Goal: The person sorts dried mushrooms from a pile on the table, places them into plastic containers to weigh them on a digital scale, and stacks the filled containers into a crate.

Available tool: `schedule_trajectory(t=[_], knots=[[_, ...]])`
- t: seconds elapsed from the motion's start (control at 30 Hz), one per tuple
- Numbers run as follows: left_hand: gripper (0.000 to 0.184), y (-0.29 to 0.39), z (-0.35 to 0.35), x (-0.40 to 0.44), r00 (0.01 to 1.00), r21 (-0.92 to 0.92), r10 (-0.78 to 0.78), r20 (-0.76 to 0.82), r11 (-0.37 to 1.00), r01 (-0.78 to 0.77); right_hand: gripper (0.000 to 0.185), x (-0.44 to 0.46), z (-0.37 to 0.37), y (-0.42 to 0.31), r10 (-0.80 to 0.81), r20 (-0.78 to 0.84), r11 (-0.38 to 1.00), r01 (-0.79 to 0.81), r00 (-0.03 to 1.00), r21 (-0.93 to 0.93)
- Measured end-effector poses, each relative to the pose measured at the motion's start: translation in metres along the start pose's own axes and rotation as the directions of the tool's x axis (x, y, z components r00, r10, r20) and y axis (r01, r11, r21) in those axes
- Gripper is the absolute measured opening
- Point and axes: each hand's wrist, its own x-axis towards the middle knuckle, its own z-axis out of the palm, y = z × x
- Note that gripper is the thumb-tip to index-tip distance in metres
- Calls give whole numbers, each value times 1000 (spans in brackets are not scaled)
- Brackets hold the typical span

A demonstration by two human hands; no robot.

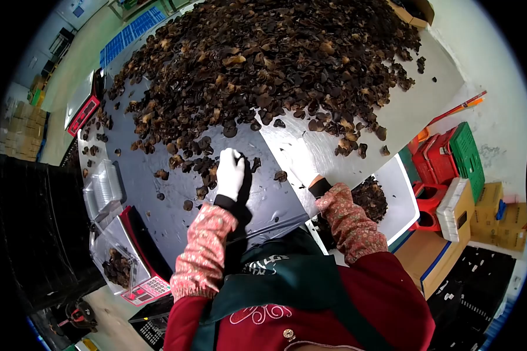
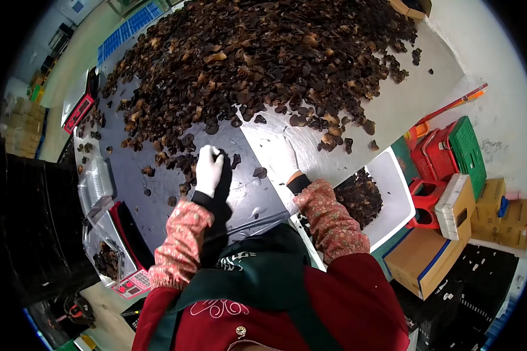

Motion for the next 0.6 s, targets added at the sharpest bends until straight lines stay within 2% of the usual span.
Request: schedule_trajectory(t=[0.03,0.07,0.1,0.17,0.2,0.23,0.27,0.3,0.33,0.37,0.43,0.47,0.5,0.53,0.57,0.6], knots=[[18,9,-12,-1,992,-189,-118,54,974,126,16,2,-1,8,79,-6,981,-76,997,179],[24,19,-26,-11,937,-498,-279,211,794,349,13,1,0,13,157,7,924,-149,988,353],[31,26,-39,-18,895,-675,-271,354,588,445,13,3,-6,7,163,12,921,-157,986,356],[32,34,-53,-33,792,-757,-243,561,239,609,15,19,-39,-24,326,105,803,-333,940,494],[35,30,-49,-43,773,-771,-147,617,81,631,15,23,-50,-47,245,23,804,-216,969,554],[45,32,-46,-49,711,-715,-76,699,-49,697,16,26,-60,-69,148,73,801,-163,986,576],[54,36,-43,-53,693,-699,-114,712,-201,686,18,22,-55,-88,99,203,796,-200,974,571],[63,39,-40,-56,670,-672,-146,728,-348,654,22,22,-58,-106,-61,264,886,-70,963,458],[67,50,-43,-54,640,-652,-204,741,-446,613,25,15,-61,-123,-86,173,913,8,981,408],[63,59,-49,-53,627,-661,-247,739,-451,600,28,11,-65,-133,-119,82,933,83,990,350],[52,40,-48,-64,690,-692,-186,699,-420,588,33,17,-80,-127,-37,228,796,-110,973,596],[44,23,-47,-69,687,-662,-137,714,-453,597,34,10,-69,-113,41,127,813,-107,991,573],[39,23,-51,-72,638,-673,-252,728,-439,595,36,2,-65,-96,39,-19,912,-28,999,410],[36,21,-56,-77,643,-684,-262,720,-420,596,33,-8,-64,-81,35,-39,955,-22,999,296],[34,20,-59,-83,648,-695,-269,713,-401,597,31,-20,-57,-70,102,102,955,-126,990,267],[31,27,-63,-87,640,-716,-323,697,-361,598,29,-32,-50,-57,46,156,971,-81,987,225]])
